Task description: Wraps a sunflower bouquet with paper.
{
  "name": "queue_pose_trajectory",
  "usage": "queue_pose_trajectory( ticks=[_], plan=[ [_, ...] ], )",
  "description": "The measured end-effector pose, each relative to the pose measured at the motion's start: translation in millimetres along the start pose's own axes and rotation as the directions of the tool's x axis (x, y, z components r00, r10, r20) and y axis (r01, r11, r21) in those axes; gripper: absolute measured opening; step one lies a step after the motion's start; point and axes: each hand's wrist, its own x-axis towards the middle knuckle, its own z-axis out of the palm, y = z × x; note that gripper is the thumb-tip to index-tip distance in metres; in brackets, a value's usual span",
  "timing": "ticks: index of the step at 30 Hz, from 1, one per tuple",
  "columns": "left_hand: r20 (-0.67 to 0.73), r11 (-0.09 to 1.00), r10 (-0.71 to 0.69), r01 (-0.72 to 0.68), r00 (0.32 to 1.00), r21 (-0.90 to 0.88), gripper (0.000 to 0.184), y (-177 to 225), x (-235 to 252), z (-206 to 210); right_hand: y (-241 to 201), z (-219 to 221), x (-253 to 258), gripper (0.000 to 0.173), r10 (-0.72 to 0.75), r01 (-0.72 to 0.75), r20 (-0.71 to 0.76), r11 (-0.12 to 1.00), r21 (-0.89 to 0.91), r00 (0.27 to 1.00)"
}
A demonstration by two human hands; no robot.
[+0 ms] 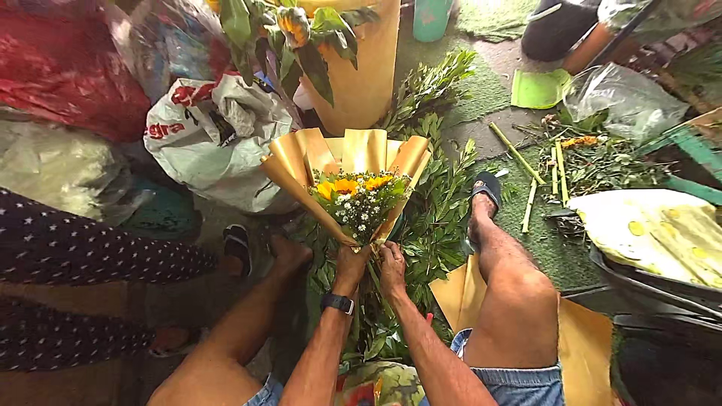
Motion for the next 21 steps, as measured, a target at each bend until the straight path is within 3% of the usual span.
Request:
queue_pose_trajectory(
  ticks=[10,21],
  plan=[
    [-0.014,0.999,0.020,-0.020,1.000,0.032,0.059,2,0,4,4,-2,0,0.019,0.044,-0.044,-0.032,0.999,-0.025,0.999],
    [-0.061,0.984,0.164,-0.159,0.984,0.081,0.058,0,-8,-2,7,4,-11,0.018,-0.004,0.004,-0.036,1.000,-0.004,0.999]
  ],
)
